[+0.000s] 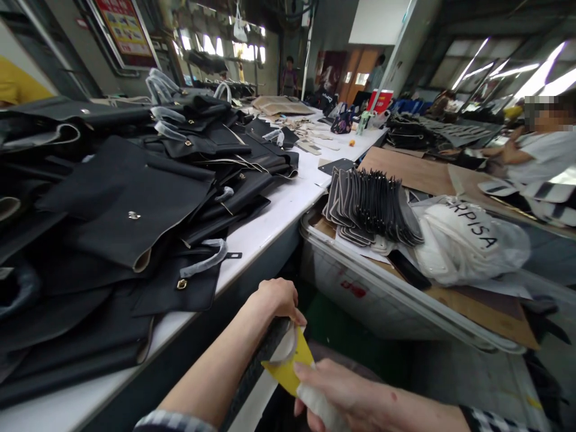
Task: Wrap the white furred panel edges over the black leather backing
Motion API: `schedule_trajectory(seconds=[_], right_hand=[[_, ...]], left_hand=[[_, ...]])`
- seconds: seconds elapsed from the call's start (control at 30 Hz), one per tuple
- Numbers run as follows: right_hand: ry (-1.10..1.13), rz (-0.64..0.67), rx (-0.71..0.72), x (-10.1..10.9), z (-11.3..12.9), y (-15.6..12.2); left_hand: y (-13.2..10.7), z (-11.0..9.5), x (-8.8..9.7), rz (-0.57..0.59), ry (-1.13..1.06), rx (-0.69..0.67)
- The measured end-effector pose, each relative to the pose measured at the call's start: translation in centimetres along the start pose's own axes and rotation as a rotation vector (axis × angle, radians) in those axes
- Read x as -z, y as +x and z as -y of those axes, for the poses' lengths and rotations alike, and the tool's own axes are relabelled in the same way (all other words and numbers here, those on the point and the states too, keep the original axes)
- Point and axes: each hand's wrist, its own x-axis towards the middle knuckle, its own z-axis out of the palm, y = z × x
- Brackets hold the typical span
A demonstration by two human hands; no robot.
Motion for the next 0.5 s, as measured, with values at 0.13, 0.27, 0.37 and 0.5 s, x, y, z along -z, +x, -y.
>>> schedule_trajectory(seconds=[0.13,0.27,0.37,0.5], right_hand=[[-0.012,0.123,0.189,2.5,-2.6,-2.1],[0.03,-0.151,0.278,3.9,-2.0,-2.0],[0.212,-0.347,0.435,3.4,0.1,0.2],[0.309,-0.311,0.434,1.4,1.4,3.3]], left_hand=[[0.1,1.0,-0.4,0.0,-0.016,-0.003],[0.1,0.7,-0.3,0.032,-0.012,0.018],[-0.1,0.3,-0.2,0.039,-0.005,0.034],[-0.5,0.2,-0.5,0.028,0.005,0.04]])
